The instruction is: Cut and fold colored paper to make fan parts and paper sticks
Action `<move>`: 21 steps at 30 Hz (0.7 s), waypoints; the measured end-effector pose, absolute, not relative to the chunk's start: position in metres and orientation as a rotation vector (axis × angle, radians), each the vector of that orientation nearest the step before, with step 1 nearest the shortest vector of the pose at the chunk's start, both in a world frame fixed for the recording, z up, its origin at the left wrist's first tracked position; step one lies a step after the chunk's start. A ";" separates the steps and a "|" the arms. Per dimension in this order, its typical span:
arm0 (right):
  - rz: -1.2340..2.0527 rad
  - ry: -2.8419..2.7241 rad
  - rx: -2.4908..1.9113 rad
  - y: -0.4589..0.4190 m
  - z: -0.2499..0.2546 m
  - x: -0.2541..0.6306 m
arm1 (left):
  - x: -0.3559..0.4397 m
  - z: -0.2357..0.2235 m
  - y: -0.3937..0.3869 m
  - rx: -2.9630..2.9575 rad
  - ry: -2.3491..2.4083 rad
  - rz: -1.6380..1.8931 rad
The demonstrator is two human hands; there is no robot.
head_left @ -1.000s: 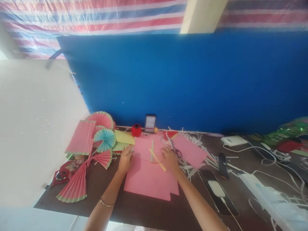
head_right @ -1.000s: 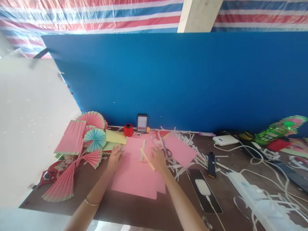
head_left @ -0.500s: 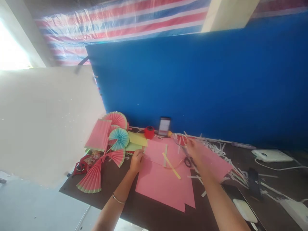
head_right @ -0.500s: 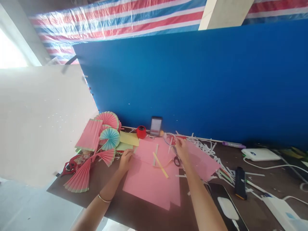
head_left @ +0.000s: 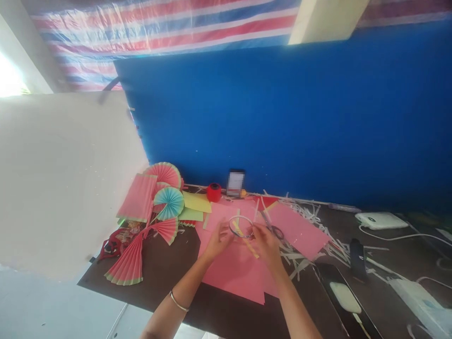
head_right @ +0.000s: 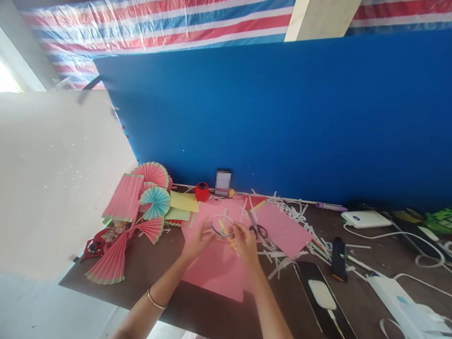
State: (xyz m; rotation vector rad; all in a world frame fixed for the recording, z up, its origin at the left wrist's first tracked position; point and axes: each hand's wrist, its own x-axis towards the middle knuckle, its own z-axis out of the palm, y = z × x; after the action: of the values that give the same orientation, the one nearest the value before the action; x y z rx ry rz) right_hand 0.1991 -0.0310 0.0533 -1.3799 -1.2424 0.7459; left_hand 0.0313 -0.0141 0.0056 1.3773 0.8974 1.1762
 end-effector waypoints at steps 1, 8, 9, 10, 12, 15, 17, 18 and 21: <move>0.794 -1.198 -1.373 -0.036 0.053 0.195 | 0.036 0.007 -0.016 1.330 0.838 1.123; 0.931 -1.042 -1.291 -0.061 0.050 0.195 | 0.041 0.032 -0.031 1.220 0.765 0.946; 0.916 -1.044 -1.289 -0.065 0.051 0.196 | 0.040 0.038 -0.033 1.230 0.762 0.940; 0.903 -1.054 -1.288 -0.069 0.053 0.196 | 0.038 0.043 -0.035 1.236 0.748 0.939; 0.890 -1.097 -1.289 -0.077 0.059 0.195 | 0.036 0.051 -0.041 1.254 0.704 0.938; 0.868 -1.152 -1.262 -0.087 0.069 0.193 | 0.033 0.058 -0.049 1.277 0.679 0.921; 0.847 -1.158 -1.232 -0.090 0.073 0.193 | 0.032 0.058 -0.053 1.267 0.675 0.896; 0.842 -1.158 -1.218 -0.091 0.073 0.193 | 0.031 0.058 -0.054 1.260 0.671 0.881; 0.860 -1.149 -1.180 -0.094 0.070 0.196 | 0.030 0.056 -0.057 1.257 0.644 0.843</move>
State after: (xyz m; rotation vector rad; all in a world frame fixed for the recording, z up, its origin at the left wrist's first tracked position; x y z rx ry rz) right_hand 0.1960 -0.0941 0.0702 -1.1802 -1.1495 0.8605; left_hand 0.0297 -0.0567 0.0557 1.2575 0.6435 0.8430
